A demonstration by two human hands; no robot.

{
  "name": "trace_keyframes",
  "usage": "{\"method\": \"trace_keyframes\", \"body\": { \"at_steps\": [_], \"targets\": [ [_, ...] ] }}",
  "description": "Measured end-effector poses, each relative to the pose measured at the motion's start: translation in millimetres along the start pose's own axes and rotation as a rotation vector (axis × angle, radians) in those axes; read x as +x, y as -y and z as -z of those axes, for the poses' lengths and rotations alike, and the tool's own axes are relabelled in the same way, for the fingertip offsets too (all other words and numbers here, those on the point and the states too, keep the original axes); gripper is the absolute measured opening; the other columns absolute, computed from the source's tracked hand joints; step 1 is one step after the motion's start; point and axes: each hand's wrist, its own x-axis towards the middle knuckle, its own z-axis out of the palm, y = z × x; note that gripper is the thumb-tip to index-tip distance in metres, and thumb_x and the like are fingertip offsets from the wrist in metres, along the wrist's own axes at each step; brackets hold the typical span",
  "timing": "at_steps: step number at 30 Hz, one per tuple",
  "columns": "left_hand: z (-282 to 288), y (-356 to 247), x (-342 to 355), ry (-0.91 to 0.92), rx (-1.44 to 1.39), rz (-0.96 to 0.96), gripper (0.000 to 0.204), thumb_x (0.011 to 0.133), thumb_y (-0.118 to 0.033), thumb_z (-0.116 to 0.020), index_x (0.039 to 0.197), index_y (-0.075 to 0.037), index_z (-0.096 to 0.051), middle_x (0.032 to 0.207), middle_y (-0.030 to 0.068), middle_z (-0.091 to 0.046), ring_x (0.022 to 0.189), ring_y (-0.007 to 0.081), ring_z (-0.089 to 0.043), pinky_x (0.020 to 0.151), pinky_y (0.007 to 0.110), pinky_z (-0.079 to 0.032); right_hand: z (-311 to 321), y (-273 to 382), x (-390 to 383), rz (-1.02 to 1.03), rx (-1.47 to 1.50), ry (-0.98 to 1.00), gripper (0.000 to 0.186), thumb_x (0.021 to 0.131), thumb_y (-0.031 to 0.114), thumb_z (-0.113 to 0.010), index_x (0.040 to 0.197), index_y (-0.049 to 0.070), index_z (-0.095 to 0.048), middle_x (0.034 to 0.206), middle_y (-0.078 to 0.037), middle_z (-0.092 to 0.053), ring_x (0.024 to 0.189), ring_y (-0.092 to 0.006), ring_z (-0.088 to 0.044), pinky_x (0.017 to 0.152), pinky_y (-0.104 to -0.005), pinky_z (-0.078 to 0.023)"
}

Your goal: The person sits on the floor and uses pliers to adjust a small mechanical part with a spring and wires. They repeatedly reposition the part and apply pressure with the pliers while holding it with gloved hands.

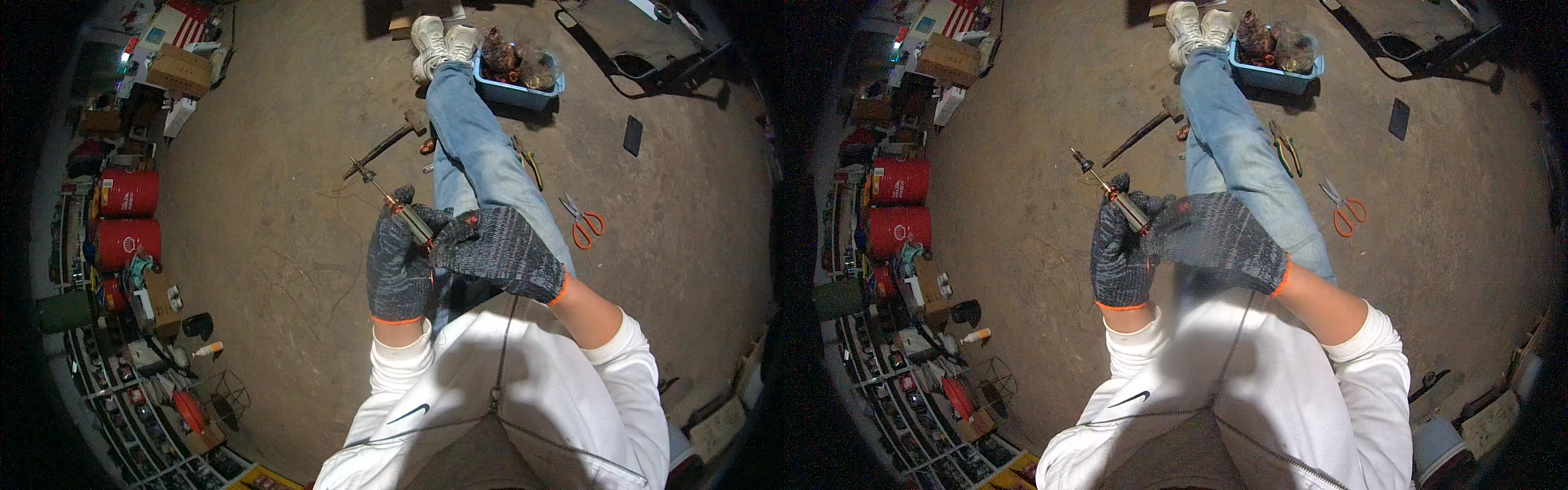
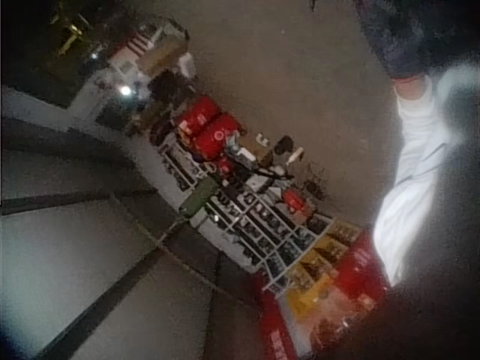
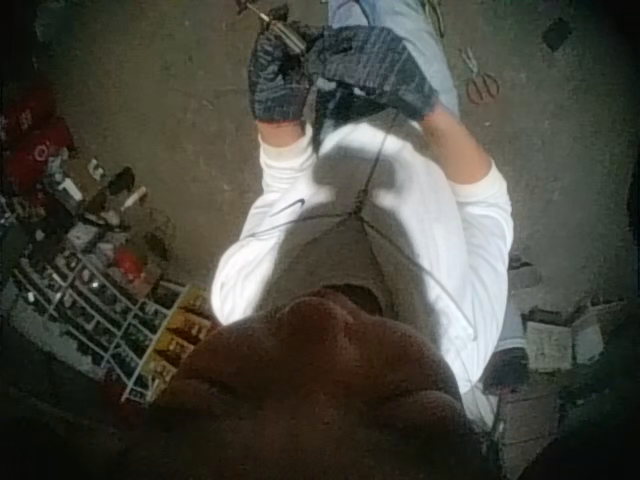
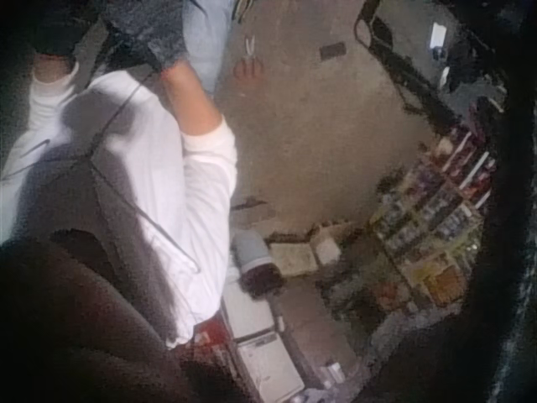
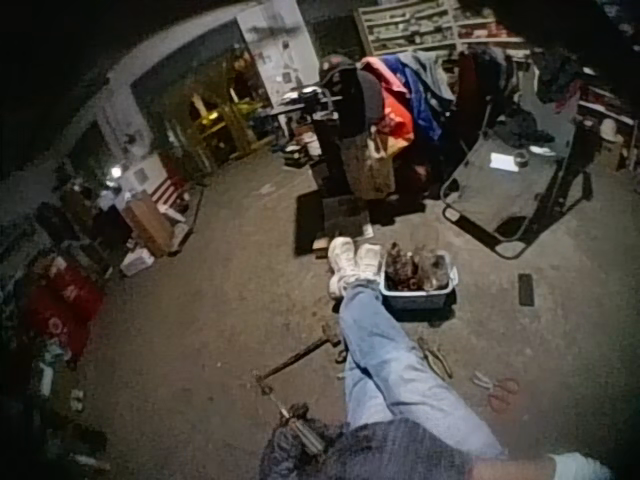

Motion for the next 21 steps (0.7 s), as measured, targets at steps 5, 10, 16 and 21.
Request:
{"method": "trace_keyframes", "body": {
  "at_steps": [5, 10, 16, 21],
  "targets": [
    [-7.5, -1.7, -6.1, -0.023, 0.93, -0.277, 0.032, 0.084, -0.014, -0.056, 0.11, 0.003, -0.049, 0.091, 0.012, -0.059, 0.084, 0.0216, -0.058, 0.079, 0.033, -0.047, -3.0, -7.7, 0.0, 0.282, -0.224, -0.019, 0.02, 0.069, 0.015, -0.06, 0.088, 0.016, -0.063, 0.081, -0.005, -0.062, 0.07, -0.0202, -0.062, 0.058, -0.0307, -0.049],
    [-1.1, 0.2, -3.2, -0.034, 0.552, -0.148, 0.048, 0.082, -0.022, -0.06, 0.119, 0.003, -0.044, 0.094, 0.012, -0.059, 0.087, 0.0266, -0.059, 0.083, 0.039, -0.047, -8.2, -18.3, -1.2, 0.181, 0.006, 0.043, 0.022, 0.067, 0.012, -0.06, 0.089, 0.014, -0.061, 0.081, -0.005, -0.061, 0.072, -0.023, -0.061, 0.059, -0.0324, -0.048],
    [2.7, 0.5, -1.6, -0.069, 0.242, -0.057, 0.041, 0.084, -0.02, -0.056, 0.117, 0.003, -0.047, 0.093, 0.0103, -0.059, 0.086, 0.0219, -0.059, 0.081, 0.034, -0.047, -10.0, -27.8, -2.2, 0.435, -0.204, -0.037, 0.026, 0.066, 0.01, -0.06, 0.092, 0.011, -0.059, 0.083, -0.007, -0.06, 0.073, -0.0251, -0.06, 0.061, -0.0343, -0.048],
    [-1.3, -3.2, -2.4, -0.077, 0.497, -0.119, 0.034, 0.088, -0.017, -0.05, 0.116, 0.001, -0.05, 0.096, 0.0102, -0.061, 0.085, 0.0168, -0.058, 0.078, 0.028, -0.046, -7.0, -30.6, -3.4, 0.206, -0.042, 0.141, 0.038, 0.064, 0.013, -0.063, 0.102, 0.01, -0.057, 0.091, -0.01, -0.06, 0.082, -0.0274, -0.06, 0.068, -0.0356, -0.049]
  ]
}}
